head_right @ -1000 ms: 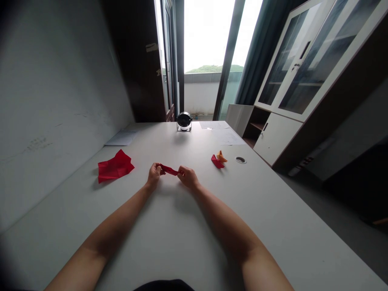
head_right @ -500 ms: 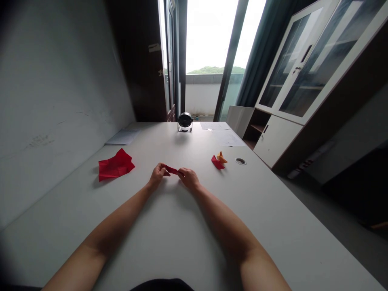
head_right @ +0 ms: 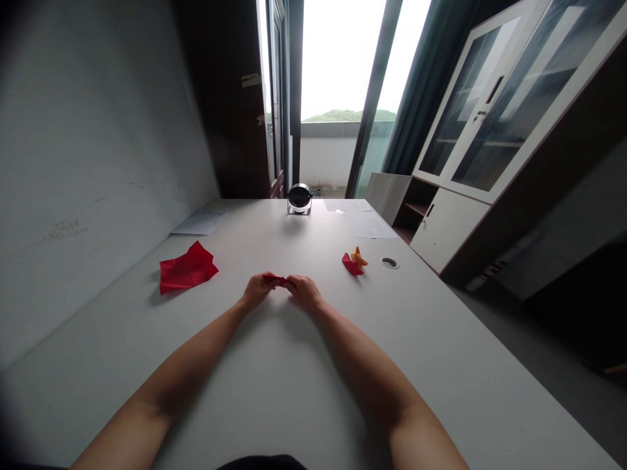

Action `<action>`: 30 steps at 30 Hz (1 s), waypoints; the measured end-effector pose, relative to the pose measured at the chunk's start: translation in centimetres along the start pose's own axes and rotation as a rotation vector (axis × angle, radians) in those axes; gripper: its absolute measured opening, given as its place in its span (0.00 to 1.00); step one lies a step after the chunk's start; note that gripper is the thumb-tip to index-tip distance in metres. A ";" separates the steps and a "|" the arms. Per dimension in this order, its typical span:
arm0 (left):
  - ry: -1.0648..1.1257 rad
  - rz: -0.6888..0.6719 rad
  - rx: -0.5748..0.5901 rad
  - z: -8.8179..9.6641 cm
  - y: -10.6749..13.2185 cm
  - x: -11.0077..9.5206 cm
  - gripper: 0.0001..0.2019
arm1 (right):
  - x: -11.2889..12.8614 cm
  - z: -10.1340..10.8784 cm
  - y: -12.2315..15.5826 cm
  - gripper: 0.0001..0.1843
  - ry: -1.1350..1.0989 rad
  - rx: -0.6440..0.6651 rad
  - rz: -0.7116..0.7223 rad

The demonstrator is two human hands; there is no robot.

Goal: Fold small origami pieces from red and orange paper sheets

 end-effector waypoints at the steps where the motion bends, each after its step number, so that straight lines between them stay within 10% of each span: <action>1: -0.046 -0.016 -0.004 0.1 0.1 -0.2 0.11 | -0.1 0.0 0.0 0.14 0.002 -0.003 -0.002; 30: -0.492 -0.302 0.029 -0.1 0.7 -2.6 0.14 | 0.8 0.3 -0.1 0.10 0.089 0.010 0.080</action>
Point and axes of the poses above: each hand's wrist, its own y-axis away from the middle knuckle, its own z-axis out of the back of the hand, x = y × z, the point moved 5 cm from there along -y, towards the middle knuckle, and after that the axes turned 11 degrees about -x, right-handed, at the moved point
